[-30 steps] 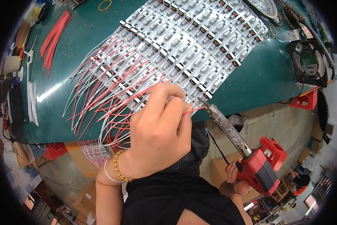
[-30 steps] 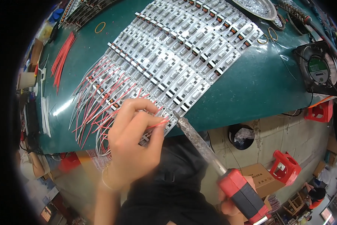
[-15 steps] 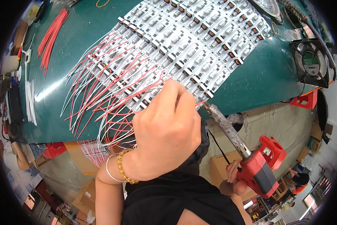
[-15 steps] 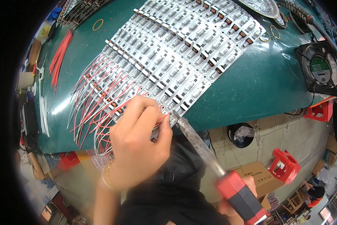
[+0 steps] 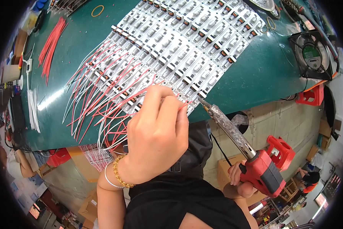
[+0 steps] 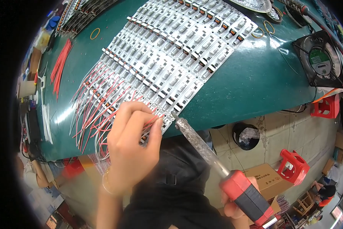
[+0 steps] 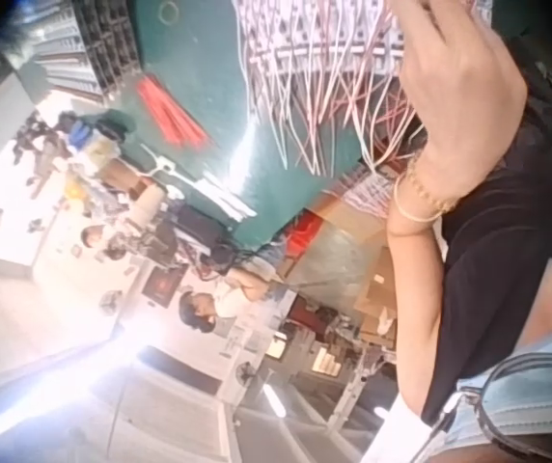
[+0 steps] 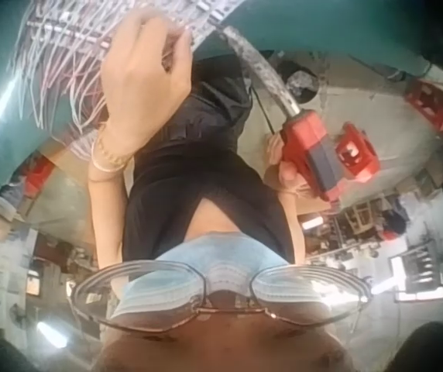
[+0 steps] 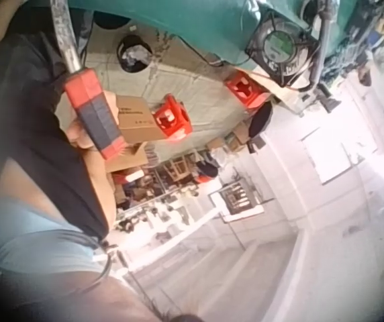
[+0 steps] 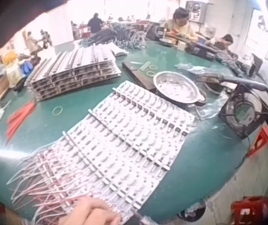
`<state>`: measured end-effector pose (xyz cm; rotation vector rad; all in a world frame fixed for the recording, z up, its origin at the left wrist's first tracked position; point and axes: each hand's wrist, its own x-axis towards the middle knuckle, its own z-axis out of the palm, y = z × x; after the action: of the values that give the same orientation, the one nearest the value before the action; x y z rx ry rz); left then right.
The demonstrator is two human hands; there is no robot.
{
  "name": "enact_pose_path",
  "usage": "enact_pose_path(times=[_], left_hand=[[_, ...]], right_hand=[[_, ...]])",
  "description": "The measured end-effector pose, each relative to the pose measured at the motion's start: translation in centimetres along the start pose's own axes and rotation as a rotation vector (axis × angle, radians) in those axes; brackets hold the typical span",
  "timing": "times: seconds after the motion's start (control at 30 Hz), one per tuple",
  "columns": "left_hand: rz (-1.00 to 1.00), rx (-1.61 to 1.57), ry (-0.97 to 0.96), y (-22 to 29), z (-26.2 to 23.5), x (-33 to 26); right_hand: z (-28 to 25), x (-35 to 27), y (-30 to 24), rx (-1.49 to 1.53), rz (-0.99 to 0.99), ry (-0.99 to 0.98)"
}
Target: The person solders bundles of white and red wires onto an array of circuit boards using a soldering gun.
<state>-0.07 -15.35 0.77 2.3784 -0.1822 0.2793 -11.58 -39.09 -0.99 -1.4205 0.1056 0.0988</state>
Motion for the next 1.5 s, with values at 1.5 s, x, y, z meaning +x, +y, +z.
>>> enact_pose_path(times=[1.5], left_hand=[[0.181, 0.097, -0.014, 0.3, -0.6, -0.8]], right_hand=[[0.2, -1.0, -1.2, -0.018, 0.142, 0.03]])
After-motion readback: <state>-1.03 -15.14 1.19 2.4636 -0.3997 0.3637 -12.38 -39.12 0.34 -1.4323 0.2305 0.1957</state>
